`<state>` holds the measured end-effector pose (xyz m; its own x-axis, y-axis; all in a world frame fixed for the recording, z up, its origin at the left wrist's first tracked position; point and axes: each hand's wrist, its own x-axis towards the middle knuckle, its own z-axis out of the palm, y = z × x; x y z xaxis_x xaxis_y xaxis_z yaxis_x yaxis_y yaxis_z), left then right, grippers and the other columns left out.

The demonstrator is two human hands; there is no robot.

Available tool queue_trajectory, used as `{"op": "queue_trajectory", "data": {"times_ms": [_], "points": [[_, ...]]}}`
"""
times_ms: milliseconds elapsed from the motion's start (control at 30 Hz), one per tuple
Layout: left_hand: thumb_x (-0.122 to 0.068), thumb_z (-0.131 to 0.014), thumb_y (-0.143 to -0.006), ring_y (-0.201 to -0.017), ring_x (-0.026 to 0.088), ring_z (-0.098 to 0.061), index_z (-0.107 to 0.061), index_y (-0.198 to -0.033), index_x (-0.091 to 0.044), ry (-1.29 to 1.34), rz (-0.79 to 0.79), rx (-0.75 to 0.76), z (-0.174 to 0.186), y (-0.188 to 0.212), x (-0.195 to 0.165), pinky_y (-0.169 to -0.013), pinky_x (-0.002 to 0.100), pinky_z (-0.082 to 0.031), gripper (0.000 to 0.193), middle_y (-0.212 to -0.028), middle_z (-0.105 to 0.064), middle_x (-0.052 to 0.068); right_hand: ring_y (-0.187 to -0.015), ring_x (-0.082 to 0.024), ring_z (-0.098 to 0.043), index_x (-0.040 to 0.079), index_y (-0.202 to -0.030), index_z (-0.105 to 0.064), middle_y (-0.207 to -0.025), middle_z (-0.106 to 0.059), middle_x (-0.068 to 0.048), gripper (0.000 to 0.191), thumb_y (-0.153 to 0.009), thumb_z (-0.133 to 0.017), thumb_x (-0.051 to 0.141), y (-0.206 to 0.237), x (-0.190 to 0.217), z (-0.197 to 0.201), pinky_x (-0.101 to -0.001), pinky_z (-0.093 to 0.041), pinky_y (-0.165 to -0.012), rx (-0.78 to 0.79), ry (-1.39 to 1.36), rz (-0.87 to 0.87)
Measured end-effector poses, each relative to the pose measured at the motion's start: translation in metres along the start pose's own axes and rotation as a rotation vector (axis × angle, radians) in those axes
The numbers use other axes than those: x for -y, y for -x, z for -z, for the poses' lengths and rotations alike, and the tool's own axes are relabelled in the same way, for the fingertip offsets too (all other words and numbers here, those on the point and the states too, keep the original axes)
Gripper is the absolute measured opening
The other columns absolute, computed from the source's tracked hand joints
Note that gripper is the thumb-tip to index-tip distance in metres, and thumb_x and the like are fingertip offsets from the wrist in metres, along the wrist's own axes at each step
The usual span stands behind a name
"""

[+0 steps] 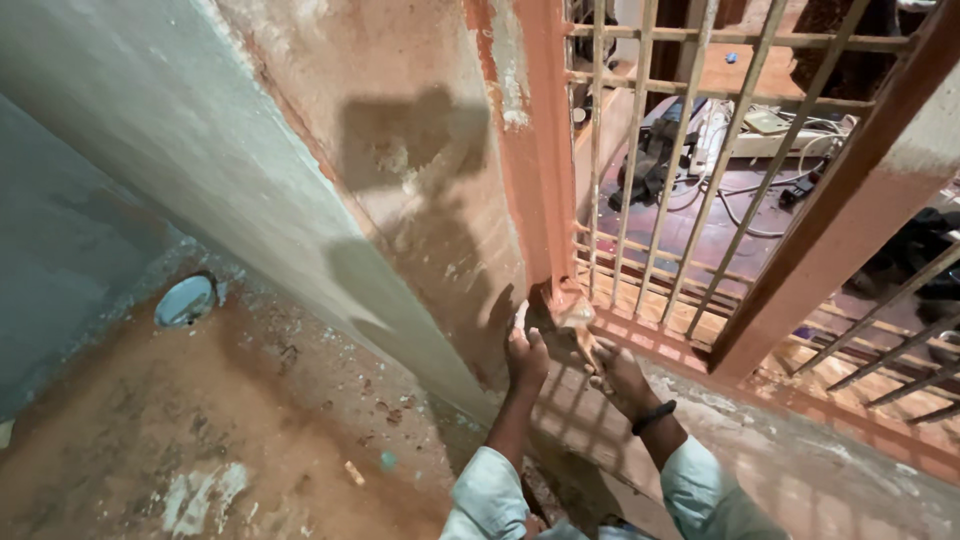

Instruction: The person uses a paintbrush to apply reddish-brown paint to a wall corner and adjacent vertical surface. The person repeatedly dips the brush and paints the same narrow section near a metal grate, working from the upper corner down to the lower edge.

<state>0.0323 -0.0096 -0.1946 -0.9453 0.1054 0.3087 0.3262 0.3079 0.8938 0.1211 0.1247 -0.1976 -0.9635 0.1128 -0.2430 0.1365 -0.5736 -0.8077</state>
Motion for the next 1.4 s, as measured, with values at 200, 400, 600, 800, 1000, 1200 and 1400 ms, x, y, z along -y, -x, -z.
{"op": "queue_trajectory", "data": {"times_ms": [200, 400, 600, 800, 1000, 1200, 1400], "points": [[-0.017, -0.046, -0.105, -0.137, 0.033, -0.055, -0.054, -0.142, 0.007, 0.300, -0.151, 0.021, 0.021, -0.007, 0.018, -0.117, 0.041, -0.038, 0.045, -0.143, -0.060, 0.023, -0.073, -0.010, -0.061, 0.005, -0.146, -0.052, -0.115, -0.071, -0.014, 0.046, -0.102, -0.052, 0.019, -0.006, 0.002, -0.041, -0.0229, -0.051, -0.054, -0.089, -0.047, 0.058], [-0.022, -0.045, -0.107, -0.137, 0.029, -0.054, -0.053, -0.143, 0.007, 0.501, -0.089, 0.049, 0.043, -0.016, 0.019, -0.116, 0.039, -0.038, 0.047, -0.147, -0.058, 0.020, -0.076, -0.010, -0.063, 0.008, -0.146, -0.054, -0.105, -0.068, -0.005, 0.043, -0.103, -0.052, 0.015, -0.001, 0.009, -0.079, -0.0244, -0.049, -0.054, -0.135, -0.069, 0.262], [-0.028, -0.044, -0.106, -0.134, 0.032, -0.057, -0.053, -0.144, 0.003, 0.366, -0.008, 0.090, 0.064, -0.021, 0.024, -0.113, 0.039, -0.040, 0.050, -0.142, -0.061, 0.022, -0.070, -0.009, -0.057, 0.013, -0.152, -0.053, -0.095, -0.064, -0.004, 0.049, -0.103, -0.057, 0.014, -0.016, -0.012, -0.095, -0.0236, -0.047, -0.055, -0.171, 0.075, 0.365], [-0.032, -0.038, -0.108, -0.134, 0.033, -0.056, -0.054, -0.144, 0.002, 0.358, -0.040, 0.116, 0.078, -0.022, 0.040, -0.112, 0.040, -0.040, 0.052, -0.144, -0.061, 0.022, -0.072, -0.011, -0.061, 0.007, -0.147, -0.054, -0.102, -0.073, -0.006, 0.047, -0.101, -0.056, 0.014, -0.024, -0.046, -0.111, -0.0252, -0.049, -0.056, -0.242, 0.123, 0.273], [-0.032, -0.042, -0.110, -0.127, 0.032, -0.062, -0.058, -0.140, 0.003, 0.359, -0.001, 0.129, 0.085, -0.028, 0.049, -0.108, 0.039, -0.045, 0.049, -0.135, -0.066, 0.021, -0.074, -0.014, -0.064, 0.008, -0.141, -0.053, -0.100, -0.072, -0.009, 0.041, -0.100, -0.053, 0.016, -0.012, -0.072, -0.126, -0.0259, -0.048, -0.053, -0.285, -0.022, 0.060], [-0.009, -0.065, -0.095, -0.092, 0.025, -0.067, -0.050, -0.143, 0.002, 0.323, -0.051, 0.106, 0.096, -0.033, 0.044, -0.085, 0.037, -0.054, 0.052, -0.102, -0.068, 0.014, -0.066, -0.013, -0.059, 0.000, -0.134, -0.051, -0.094, -0.070, -0.010, 0.033, -0.104, -0.053, 0.015, -0.024, -0.081, -0.140, -0.0236, -0.046, -0.051, -0.204, -0.217, -0.006], [-0.004, -0.061, -0.095, -0.107, 0.027, -0.066, -0.047, -0.145, 0.004, 0.459, -0.122, 0.155, 0.102, -0.043, 0.048, -0.092, 0.037, -0.055, 0.053, -0.120, -0.065, 0.018, -0.064, -0.013, -0.061, 0.006, -0.138, -0.057, -0.096, -0.073, -0.009, 0.038, -0.102, -0.053, 0.017, -0.037, -0.069, -0.157, -0.0244, -0.046, -0.049, -0.323, -0.034, 0.079]]}}
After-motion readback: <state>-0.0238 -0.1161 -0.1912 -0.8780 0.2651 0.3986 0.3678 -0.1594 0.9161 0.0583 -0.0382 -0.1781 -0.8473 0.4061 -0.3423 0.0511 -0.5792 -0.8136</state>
